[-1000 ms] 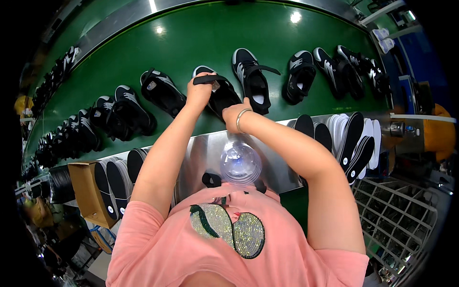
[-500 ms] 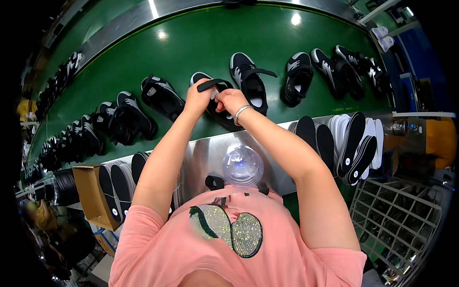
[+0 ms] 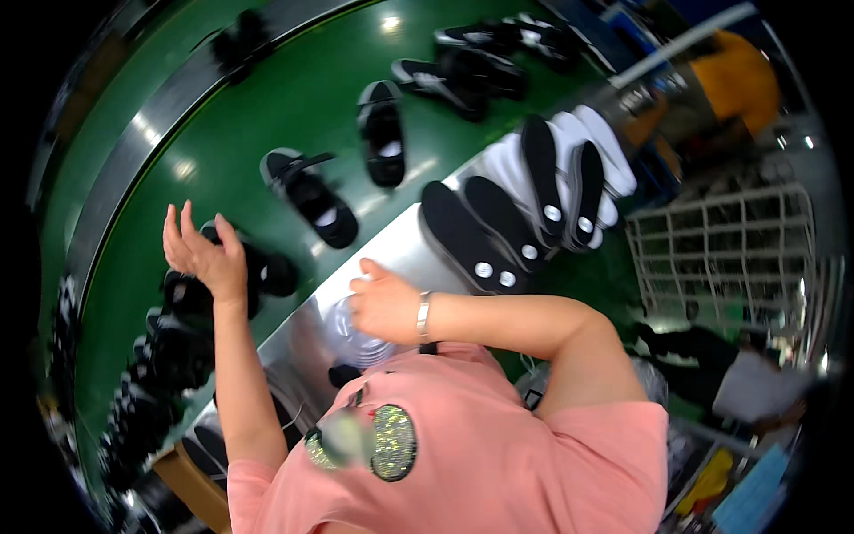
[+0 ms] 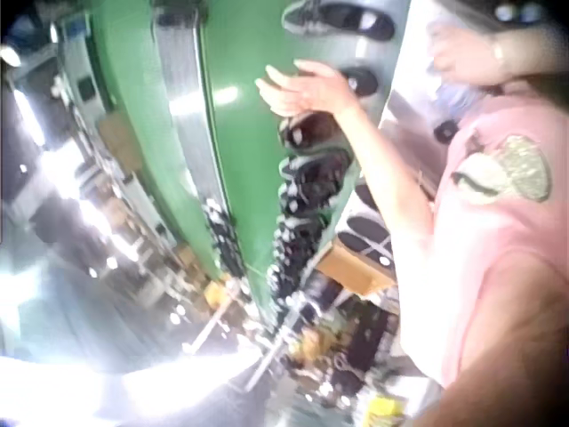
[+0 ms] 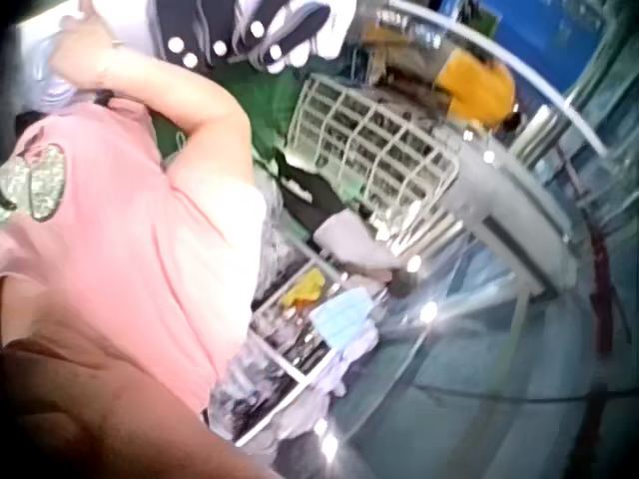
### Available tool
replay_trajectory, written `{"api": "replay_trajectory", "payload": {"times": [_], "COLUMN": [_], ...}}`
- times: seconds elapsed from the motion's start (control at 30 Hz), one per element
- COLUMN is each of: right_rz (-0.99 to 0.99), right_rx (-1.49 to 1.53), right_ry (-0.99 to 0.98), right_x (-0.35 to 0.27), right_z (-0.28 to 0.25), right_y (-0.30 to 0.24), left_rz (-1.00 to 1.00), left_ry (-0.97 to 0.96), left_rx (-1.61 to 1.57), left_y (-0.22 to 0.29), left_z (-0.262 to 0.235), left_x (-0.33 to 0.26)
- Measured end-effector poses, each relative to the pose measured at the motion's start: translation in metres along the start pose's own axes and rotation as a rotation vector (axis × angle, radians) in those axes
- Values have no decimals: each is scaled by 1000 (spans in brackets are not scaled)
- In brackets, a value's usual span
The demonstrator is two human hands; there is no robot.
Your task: The person inserts white insoles into black shoes and fastens the velcro straps on a production line. The person also gathers plastic bags from the floor and places several completed shoes into a large cardboard box.
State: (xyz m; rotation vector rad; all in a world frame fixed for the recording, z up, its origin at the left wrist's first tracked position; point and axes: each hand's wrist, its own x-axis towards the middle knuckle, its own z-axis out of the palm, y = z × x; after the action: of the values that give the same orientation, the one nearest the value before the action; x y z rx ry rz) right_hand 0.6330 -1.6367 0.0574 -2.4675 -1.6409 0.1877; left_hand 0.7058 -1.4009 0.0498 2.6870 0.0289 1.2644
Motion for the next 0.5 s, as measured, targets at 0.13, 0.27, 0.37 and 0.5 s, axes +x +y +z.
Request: {"api": "replay_trajectory", "payload": {"times": [0.13, 0.27, 0.37, 0.5], "right_rz": [147, 705, 1168, 1766], "right_rx": [133, 159, -103, -156], "right_ry": [165, 420, 690, 354], "right_x": [-7, -62, -157, -254], "right_z": [-18, -52, -46, -17], "right_y": [10, 85, 143, 178], "left_rz": [28, -90, -50, -107], "left_ry": [-417, -633, -796, -716], "left_rx": [-459, -438, -474, -395], "left_y": [35, 39, 50, 42], "left_z": [36, 71, 79, 86], "left_x": [-5, -24, -20, -29]}}
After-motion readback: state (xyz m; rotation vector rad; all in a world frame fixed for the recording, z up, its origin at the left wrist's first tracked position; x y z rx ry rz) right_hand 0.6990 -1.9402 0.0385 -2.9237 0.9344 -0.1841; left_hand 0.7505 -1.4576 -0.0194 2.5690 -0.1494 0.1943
